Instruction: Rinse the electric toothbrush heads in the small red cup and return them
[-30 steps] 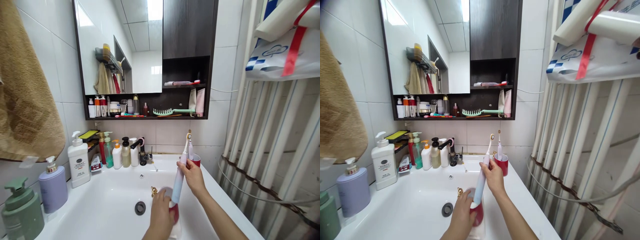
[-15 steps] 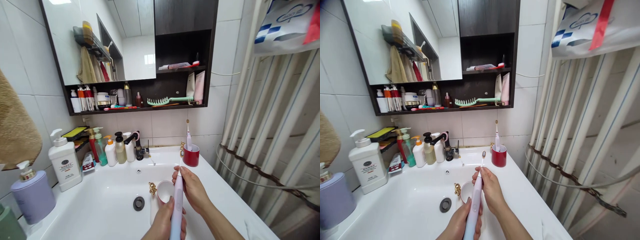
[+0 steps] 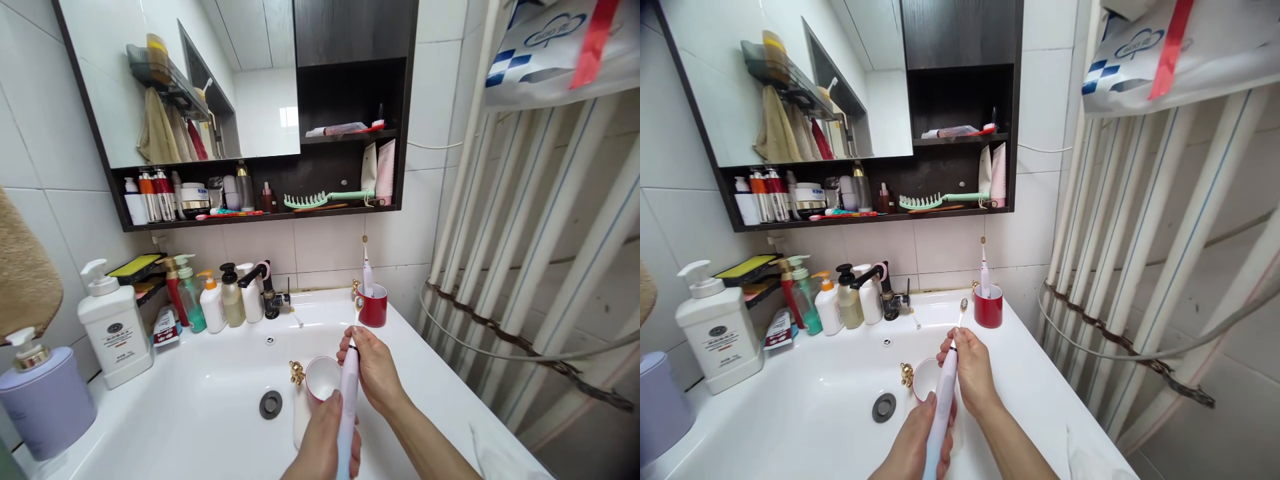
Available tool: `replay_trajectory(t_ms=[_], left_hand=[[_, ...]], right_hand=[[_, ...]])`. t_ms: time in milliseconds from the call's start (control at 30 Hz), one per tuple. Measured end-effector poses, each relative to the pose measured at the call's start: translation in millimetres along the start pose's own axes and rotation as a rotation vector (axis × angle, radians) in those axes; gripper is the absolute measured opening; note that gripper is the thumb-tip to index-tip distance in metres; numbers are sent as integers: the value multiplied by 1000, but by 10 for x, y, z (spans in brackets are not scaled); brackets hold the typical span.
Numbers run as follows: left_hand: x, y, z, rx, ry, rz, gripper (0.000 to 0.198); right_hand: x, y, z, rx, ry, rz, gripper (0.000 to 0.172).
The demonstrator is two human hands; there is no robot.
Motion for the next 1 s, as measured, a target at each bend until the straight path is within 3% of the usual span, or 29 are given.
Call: replay_trajectory(t_ms=[100, 233, 367, 500, 667, 800, 933, 1000], left_hand=[[-22, -30, 22, -36, 75, 52, 55], [70, 7, 44, 30, -43, -47, 52], [-22, -48, 29, -140, 155, 86, 53], [25, 40, 2, -17, 29, -2, 50], [-22, -37, 28, -194, 167, 106, 53], [47, 41, 27, -35, 31, -9, 52], [-19, -36, 44, -194, 195, 113, 52], [-13, -27, 42, -177, 187, 101, 51]], right_hand=[[3, -8, 4, -19, -14, 13, 21], [4, -9, 4, 18, -13, -26, 20], [29, -1, 1, 39, -39, -60, 21], [36, 16, -4, 32, -32, -60, 22], [36, 16, -5, 27, -35, -95, 19], [32, 25, 0, 51, -32, -91, 20], [43, 19, -6, 42, -41, -118, 18], [49, 24, -13, 49, -43, -122, 18]])
Point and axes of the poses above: each hand's wrist, its own z-axis away from the middle knuckle, its own y-axis out of the back of the hand, x = y × z, the point moved 5 cm from there along -z, towards the middle knuckle, and after that the axes turned 1 degree about y, right-handed, at the moved point
